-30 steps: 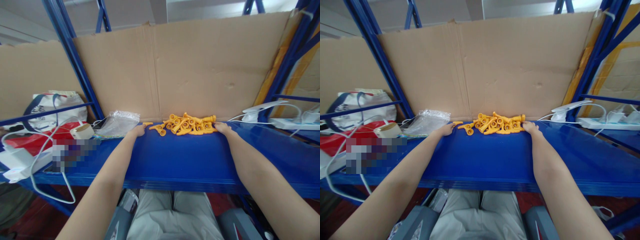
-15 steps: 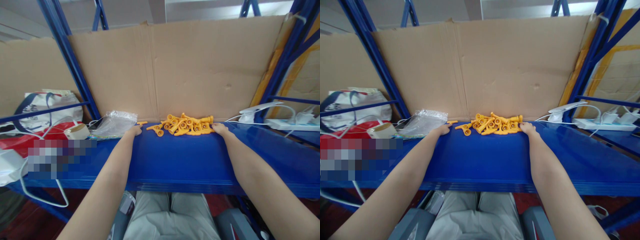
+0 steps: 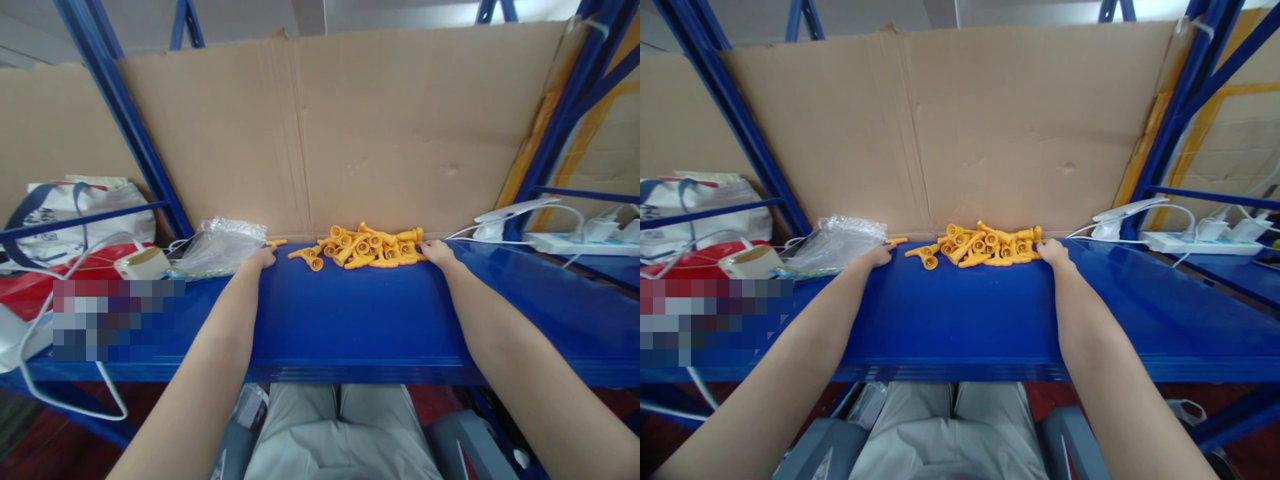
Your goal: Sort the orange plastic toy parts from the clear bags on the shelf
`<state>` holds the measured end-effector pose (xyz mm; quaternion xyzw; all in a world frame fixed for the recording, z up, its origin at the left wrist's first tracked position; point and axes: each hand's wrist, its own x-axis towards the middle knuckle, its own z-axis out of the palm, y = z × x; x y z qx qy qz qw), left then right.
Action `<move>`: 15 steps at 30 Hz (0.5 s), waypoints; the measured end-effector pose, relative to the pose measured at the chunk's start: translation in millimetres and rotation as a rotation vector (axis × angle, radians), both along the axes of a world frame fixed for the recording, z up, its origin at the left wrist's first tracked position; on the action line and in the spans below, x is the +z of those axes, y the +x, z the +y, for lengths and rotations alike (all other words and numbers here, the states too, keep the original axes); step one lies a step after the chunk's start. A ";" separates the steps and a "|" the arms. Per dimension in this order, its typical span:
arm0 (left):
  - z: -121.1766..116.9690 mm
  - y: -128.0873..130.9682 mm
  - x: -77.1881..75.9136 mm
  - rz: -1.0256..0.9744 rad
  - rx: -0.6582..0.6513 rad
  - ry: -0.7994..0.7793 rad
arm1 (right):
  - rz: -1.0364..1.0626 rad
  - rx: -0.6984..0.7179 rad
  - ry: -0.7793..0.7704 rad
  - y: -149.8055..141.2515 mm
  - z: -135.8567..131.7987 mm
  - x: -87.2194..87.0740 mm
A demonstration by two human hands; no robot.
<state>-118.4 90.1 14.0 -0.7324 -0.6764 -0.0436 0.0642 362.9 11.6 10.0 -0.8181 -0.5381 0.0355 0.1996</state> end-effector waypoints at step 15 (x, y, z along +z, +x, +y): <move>-10.1 23.3 12.4 -0.013 -0.041 0.002 | -0.086 -0.018 0.111 -4.9 -12.5 5.4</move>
